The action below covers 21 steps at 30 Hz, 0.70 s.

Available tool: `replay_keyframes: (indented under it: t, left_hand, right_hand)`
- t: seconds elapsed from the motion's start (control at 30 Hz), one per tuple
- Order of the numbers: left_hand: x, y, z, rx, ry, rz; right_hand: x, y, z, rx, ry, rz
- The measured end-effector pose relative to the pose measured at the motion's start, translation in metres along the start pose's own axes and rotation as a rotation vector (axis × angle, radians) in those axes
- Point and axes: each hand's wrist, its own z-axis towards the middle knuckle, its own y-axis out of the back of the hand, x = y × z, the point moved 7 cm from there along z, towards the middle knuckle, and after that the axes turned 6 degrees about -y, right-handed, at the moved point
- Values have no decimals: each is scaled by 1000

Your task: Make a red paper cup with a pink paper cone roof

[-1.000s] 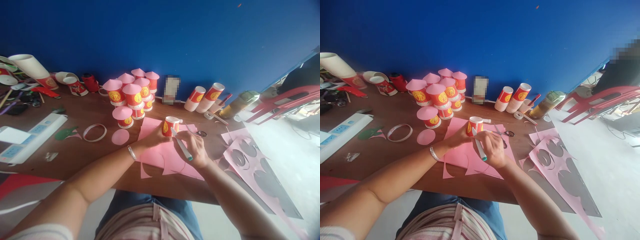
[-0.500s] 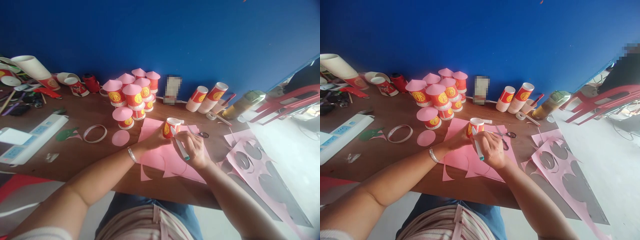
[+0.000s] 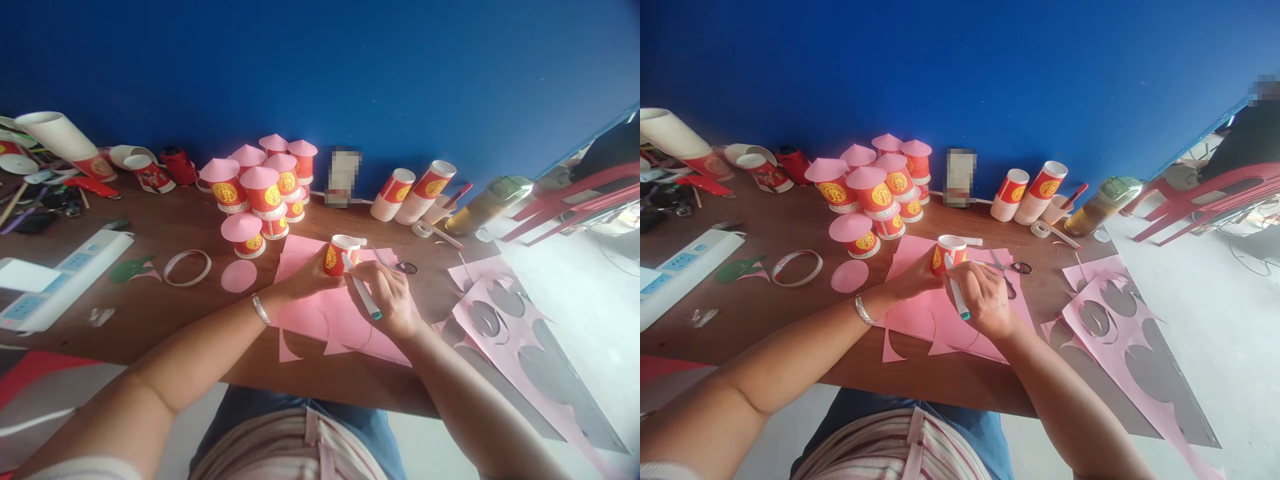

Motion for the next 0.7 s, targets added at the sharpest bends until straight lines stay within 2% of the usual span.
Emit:
replay_keyframes:
  t: [0.27,0.7]
  left_hand:
    - [2,0,-2,23,118,-18]
    - [0,-2,0,15,149,-129]
  right_hand:
    - [-6,8,0,-45,-66,32]
    - [-15,10,-1,-92,-172,-31]
